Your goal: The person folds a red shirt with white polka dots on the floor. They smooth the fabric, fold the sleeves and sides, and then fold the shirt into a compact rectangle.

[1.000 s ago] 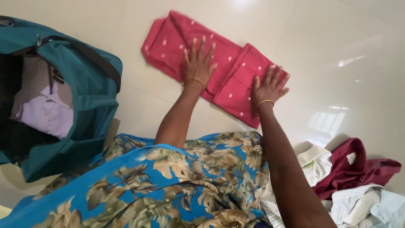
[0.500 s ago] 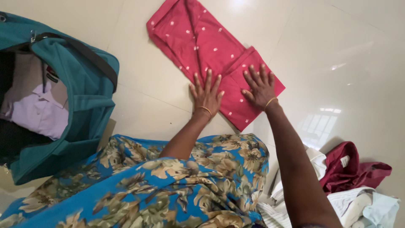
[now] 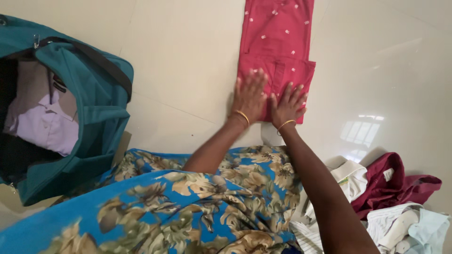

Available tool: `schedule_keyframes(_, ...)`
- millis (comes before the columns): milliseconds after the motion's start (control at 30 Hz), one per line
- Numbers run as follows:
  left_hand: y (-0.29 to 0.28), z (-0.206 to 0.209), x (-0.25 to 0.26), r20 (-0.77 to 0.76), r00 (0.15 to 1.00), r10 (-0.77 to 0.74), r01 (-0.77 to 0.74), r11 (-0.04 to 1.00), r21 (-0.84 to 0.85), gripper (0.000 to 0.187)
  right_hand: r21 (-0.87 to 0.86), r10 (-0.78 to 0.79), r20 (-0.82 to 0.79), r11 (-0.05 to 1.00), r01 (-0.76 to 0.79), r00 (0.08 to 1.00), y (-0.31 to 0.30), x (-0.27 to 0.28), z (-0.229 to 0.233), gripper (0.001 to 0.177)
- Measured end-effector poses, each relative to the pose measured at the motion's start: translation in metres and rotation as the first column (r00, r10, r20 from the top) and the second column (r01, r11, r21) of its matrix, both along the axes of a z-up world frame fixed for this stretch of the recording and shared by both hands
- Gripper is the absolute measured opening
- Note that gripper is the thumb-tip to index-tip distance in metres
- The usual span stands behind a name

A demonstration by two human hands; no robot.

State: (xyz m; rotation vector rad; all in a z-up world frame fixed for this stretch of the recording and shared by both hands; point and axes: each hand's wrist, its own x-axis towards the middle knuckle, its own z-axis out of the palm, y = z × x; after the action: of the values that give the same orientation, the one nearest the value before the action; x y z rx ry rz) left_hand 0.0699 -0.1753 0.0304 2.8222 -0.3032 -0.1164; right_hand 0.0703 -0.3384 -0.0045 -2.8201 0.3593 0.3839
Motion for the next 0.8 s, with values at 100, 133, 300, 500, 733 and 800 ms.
schedule_keyframes(100,-0.018,-0.013,-0.030,0.030,0.991,-0.128,0.129,0.990,-0.055,0.067,-0.033,0.151,0.255,0.988,-0.148,0.955,-0.022,0.000,0.001,0.078)
schedule_keyframes(133,-0.022,-0.018,-0.039,0.030,0.986,-0.166,0.168,0.983,-0.076,0.067,-0.045,0.234,0.248,0.972,-0.230,0.940,-0.029,-0.002,-0.001,0.076)
schedule_keyframes(300,-0.032,-0.031,-0.032,-0.066,0.966,-0.251,0.255,0.964,0.071,0.068,-0.088,0.385,0.262,0.923,-0.376,0.885,-0.038,-0.002,-0.011,0.068)
schedule_keyframes(500,-0.020,-0.027,-0.007,-0.049,0.993,-0.112,0.115,0.990,0.082,0.071,-0.066,0.375,0.259,0.926,-0.371,0.890,-0.033,-0.004,-0.001,0.073)
schedule_keyframes(733,0.020,-0.017,0.039,-0.032,0.992,-0.125,0.128,0.982,0.141,0.067,-0.066,0.379,0.283,0.924,-0.377,0.881,-0.029,-0.005,0.006,0.075)
schedule_keyframes(800,0.030,-0.014,0.053,-0.100,0.991,-0.092,0.107,0.982,0.157,0.067,-0.064,0.376,0.290,0.925,-0.374,0.880,-0.029,-0.005,0.008,0.076)
